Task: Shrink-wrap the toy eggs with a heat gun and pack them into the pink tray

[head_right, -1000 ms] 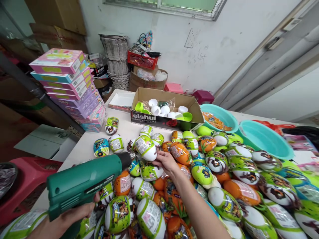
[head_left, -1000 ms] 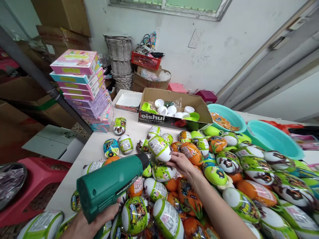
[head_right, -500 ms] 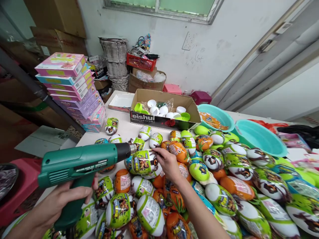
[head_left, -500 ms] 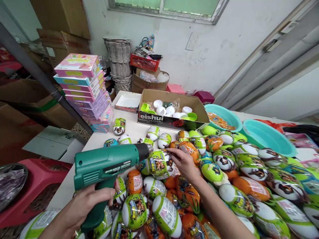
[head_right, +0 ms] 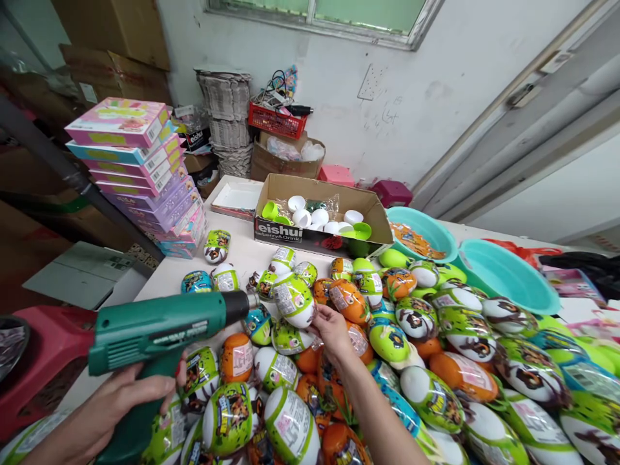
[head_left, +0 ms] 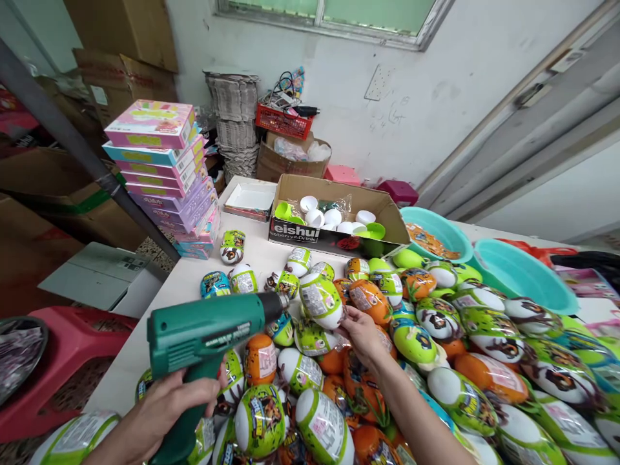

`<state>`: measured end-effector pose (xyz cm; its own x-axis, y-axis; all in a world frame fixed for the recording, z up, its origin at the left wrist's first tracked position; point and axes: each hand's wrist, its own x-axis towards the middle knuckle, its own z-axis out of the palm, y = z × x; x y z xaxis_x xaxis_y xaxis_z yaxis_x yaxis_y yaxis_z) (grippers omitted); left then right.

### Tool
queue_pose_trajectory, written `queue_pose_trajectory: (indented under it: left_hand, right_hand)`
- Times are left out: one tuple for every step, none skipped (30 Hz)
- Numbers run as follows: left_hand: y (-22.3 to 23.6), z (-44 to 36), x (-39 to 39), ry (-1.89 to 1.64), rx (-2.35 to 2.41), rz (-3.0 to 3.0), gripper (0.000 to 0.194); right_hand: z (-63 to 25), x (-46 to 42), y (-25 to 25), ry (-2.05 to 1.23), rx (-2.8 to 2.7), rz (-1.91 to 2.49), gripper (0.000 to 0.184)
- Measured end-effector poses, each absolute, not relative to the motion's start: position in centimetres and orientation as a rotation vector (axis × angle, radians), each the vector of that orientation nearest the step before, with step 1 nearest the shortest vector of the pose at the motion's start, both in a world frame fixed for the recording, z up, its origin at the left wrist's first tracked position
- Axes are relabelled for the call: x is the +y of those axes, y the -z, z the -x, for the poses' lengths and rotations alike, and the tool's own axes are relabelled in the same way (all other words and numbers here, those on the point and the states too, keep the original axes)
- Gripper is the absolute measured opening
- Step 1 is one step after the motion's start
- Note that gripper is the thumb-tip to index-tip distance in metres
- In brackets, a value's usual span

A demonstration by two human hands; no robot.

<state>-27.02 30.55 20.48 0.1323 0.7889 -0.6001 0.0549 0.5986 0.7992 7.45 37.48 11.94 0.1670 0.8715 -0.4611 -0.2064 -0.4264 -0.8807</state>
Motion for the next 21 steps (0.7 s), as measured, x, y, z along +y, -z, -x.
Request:
queue_pose_trajectory:
  left_hand:
    - [-20.4,27.0,30.6,-0.593,1.360,-0.839,0.021]
    - [-20.4,26.9,30.6,-0.575,1.358,-0.875,0.022]
    - [-20.4,26.8,30.7,-0.582,1.352,-0.902,0.020]
    - [-20.5,26.7,30.9,-0.610,1.349,-0.922,0.018]
    - [-20.6,26.7,31.0,-0.646,1.353,-0.931,0.016]
    - [-20.6,26.6,31.2,-0.672,1.366,-0.923,0.014]
    - [-20.7,26.6,31.3,-0.679,1.379,-0.906,0.013]
    - [-20.6,26.6,31.4,-0.659,1.386,-0.883,0.014]
    - [-20.5,26.6,31.4,-0.627,1.383,-0.858,0.015]
    - [-20.4,26.6,31.4,-0.598,1.372,-0.843,0.016]
    - [-20.2,26.8,31.3,-0.587,1.362,-0.837,0.016]
    - [-19.9,27.0,31.2,-0.603,1.361,-0.837,0.014]
    - [-19.6,27.3,31.2,-0.641,1.374,-0.836,0.012]
    - [-19.2,27.7,31.1,-0.688,1.400,-0.818,0.011]
    - [-18.8,28.4,31.1,-0.739,1.434,-0.781,0.012]
    - [-18.4,29.1,31.0,-0.790,1.476,-0.724,0.015]
    - [-17.9,30.1,31.0,-0.840,1.528,-0.655,0.018]
    - [-17.4,31.2,30.9,-0.887,1.597,-0.581,0.021]
    - [-16.8,32.4,30.8,-0.924,1.678,-0.515,0.023]
    - [-16.3,33.6,30.6,-0.951,1.758,-0.466,0.023]
    - [-15.8,34.8,30.5,-0.967,1.825,-0.435,0.022]
  right_hand:
    - [-7.4,37.6,-12.2,-1.412,-0.691,1.517,0.039]
    - [-7.2,37.7,-12.4,-1.390,-0.728,1.535,0.040]
    - [-7.1,37.8,-12.5,-1.376,-0.775,1.553,0.041]
    - [-7.0,38.0,-12.6,-1.368,-0.823,1.567,0.042]
    - [-6.9,38.2,-12.7,-1.363,-0.862,1.579,0.044]
    - [-6.8,38.4,-12.7,-1.360,-0.884,1.586,0.045]
    - [-6.9,38.6,-12.5,-1.352,-0.891,1.588,0.046]
    - [-7.2,38.9,-12.4,-1.339,-0.891,1.585,0.048]
    - [-7.5,39.2,-12.1,-1.316,-0.892,1.582,0.049]
    - [-7.9,39.6,-11.9,-1.269,-0.907,1.587,0.050]
    - [-8.4,39.9,-11.7,-1.189,-0.942,1.610,0.050]
    - [-8.8,40.1,-11.5,-1.061,-0.999,1.657,0.049]
    - [-9.0,40.4,-11.4,-0.875,-1.070,1.717,0.047]
    - [-9.0,40.8,-11.4,-0.643,-1.140,1.771,0.045]
    - [-8.7,41.3,-11.4,-0.402,-1.206,1.798,0.043]
    - [-7.9,42.0,-11.5,-0.207,-1.267,1.786,0.042]
    - [-6.6,43.1,-11.5,-0.104,-1.329,1.744,0.042]
    - [-4.9,44.4,-11.4,-0.118,-1.394,1.687,0.042]
    - [-2.8,46.2,-11.1,-0.240,-1.458,1.632,0.043]
    - [-0.3,48.3,-10.7,-0.445,-1.507,1.590,0.044]
    - [2.4,50.6,-10.2,-0.683,-1.513,1.571,0.046]
